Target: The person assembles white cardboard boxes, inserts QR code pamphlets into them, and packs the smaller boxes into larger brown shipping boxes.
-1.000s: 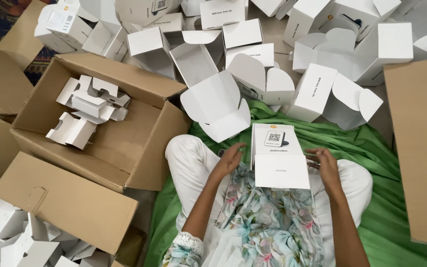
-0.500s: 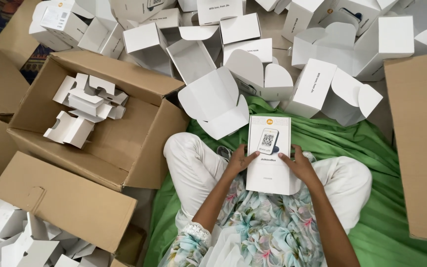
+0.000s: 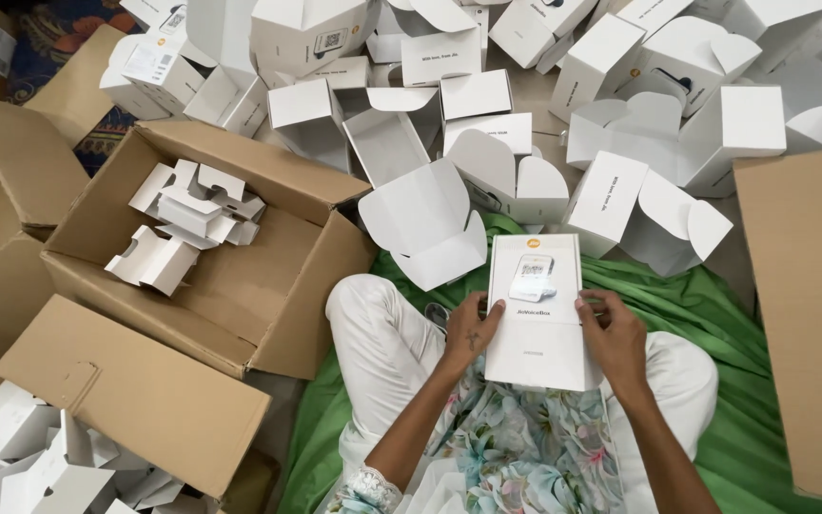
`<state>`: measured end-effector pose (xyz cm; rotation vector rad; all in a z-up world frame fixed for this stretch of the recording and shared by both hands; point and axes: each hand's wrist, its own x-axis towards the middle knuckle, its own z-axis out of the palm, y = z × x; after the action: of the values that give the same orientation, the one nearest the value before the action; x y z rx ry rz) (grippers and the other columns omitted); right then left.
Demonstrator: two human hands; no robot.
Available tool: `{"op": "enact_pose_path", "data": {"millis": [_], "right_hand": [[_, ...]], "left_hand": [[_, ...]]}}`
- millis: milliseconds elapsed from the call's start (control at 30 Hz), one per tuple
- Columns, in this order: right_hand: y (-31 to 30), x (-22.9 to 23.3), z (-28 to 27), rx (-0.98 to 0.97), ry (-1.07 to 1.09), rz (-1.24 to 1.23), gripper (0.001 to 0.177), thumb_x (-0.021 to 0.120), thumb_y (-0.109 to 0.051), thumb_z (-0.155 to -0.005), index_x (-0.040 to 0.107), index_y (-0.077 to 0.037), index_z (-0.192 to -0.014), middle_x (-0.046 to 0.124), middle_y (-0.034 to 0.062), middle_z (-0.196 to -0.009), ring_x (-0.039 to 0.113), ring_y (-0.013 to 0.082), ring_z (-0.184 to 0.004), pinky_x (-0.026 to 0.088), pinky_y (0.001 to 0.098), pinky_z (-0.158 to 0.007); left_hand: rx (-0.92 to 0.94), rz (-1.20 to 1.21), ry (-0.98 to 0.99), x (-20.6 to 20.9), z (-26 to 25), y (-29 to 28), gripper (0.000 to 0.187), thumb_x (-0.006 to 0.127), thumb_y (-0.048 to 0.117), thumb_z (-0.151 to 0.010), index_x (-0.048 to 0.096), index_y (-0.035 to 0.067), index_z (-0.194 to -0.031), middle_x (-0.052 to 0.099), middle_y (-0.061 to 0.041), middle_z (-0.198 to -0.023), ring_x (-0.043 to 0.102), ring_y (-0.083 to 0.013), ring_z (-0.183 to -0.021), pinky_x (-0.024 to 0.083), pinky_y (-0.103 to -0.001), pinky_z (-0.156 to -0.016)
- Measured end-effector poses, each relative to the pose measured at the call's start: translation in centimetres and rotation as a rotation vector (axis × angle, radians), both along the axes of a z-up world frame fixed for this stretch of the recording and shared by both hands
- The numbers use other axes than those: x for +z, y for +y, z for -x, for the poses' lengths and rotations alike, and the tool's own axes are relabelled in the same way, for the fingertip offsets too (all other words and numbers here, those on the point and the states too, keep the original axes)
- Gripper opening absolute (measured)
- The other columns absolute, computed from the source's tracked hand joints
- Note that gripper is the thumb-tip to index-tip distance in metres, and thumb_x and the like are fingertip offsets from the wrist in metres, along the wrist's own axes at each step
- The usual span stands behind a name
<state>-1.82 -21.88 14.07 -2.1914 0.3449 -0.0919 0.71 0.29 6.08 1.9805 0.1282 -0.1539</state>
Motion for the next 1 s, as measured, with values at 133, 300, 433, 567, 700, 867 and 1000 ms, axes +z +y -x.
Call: {"op": "enact_pose_path", "data": {"millis": [133, 300, 433, 567, 700, 867, 1000], "right_hand": [[-1.1, 0.6, -1.5, 0.112, -0.004, 0.044, 0.039, 0.068, -0.035, -0.094, 0.074, -0.005, -0.118, 0.078, 0.0144, -0.097, 0.075, 0.0234, -0.081, 0.057, 0.0362, -0.073], [-3.7, -4.3, -2.6, 0.244, 0.342, -0.056, 0.058, 0.063, -0.053, -0.097, 0.082, -0.001, -0.111, 0.078, 0.0158, -0.088, 0.068, 0.0243, -0.083, 0.053, 0.0391, -0.080], [-5.6, -7.4, -3.8, 0.170, 0.455, -0.542, 0.069, 0.058, -0.056, -0.099, 0.072, 0.009, -0.121, 0.074, 0.0142, -0.103, 0.070, 0.0247, -0.092, 0.055, 0.0389, -0.092], [-4.8, -3.2, -4.5, 0.081, 0.330, -0.746, 0.072, 0.044, -0.062, -0.101, 0.064, 0.001, -0.128, 0.070, 0.0096, -0.117, 0.063, 0.0215, -0.110, 0.046, 0.0395, -0.102], [-4.6, -3.6, -5.1, 0.073, 0.276, -0.608, 0.049, 0.051, -0.053, -0.099, 0.060, -0.012, -0.126, 0.067, -0.0012, -0.118, 0.061, 0.0139, -0.112, 0.046, 0.0382, -0.096], [-4.4, -4.3, -4.3, 0.133, 0.189, -0.169, 0.058, 0.047, -0.050, -0.114, 0.056, 0.005, -0.100, 0.057, 0.0243, -0.084, 0.054, 0.0304, -0.078, 0.047, 0.0473, -0.075], [-2.4, -0.8, -3.5, 0.143, 0.072, -0.114, 0.049, 0.044, -0.046, -0.111, 0.059, 0.001, -0.115, 0.065, 0.0196, -0.086, 0.063, 0.0295, -0.074, 0.048, 0.0439, -0.074]], "left_hand": [[0.009, 0.089, -0.092, 3.1, -1.0, 0.2, 0.059, 0.062, 0.044, -0.094, 0.062, -0.001, -0.131, 0.073, -0.021, -0.107, 0.074, -0.0338, -0.092, 0.056, -0.042, -0.081], [-0.092, 0.131, 0.094, 3.6, -2.7, 2.4, 0.072, 0.040, 0.059, -0.102, 0.072, -0.001, -0.124, 0.075, -0.025, -0.107, 0.071, -0.0358, -0.100, 0.050, -0.041, -0.091], [-0.148, 0.227, 0.100, 0.7, -4.4, 3.5, 0.077, 0.035, 0.062, -0.107, 0.070, -0.005, -0.123, 0.074, -0.025, -0.117, 0.067, -0.0360, -0.109, 0.048, -0.038, -0.098], [-0.180, 0.522, 0.243, 2.8, -4.9, 2.7, 0.075, 0.036, 0.061, -0.104, 0.055, -0.001, -0.142, 0.062, -0.020, -0.140, 0.058, -0.0288, -0.127, 0.044, -0.034, -0.105], [-0.283, 0.538, 0.157, 2.9, -4.8, 1.3, 0.077, 0.047, 0.054, -0.102, 0.040, -0.003, -0.153, 0.054, -0.022, -0.148, 0.051, -0.0290, -0.135, 0.040, -0.037, -0.110], [-0.275, 0.370, 0.096, -0.4, -5.0, 0.4, 0.080, 0.047, 0.050, -0.104, 0.029, -0.006, -0.158, 0.045, -0.025, -0.156, 0.039, -0.0312, -0.147, 0.030, -0.037, -0.119], [-0.294, 0.308, 0.115, 0.5, -4.5, 0.6, 0.080, 0.043, 0.050, -0.106, 0.021, -0.005, -0.160, 0.022, -0.026, -0.168, 0.019, -0.0335, -0.157, 0.018, -0.036, -0.124]]}}
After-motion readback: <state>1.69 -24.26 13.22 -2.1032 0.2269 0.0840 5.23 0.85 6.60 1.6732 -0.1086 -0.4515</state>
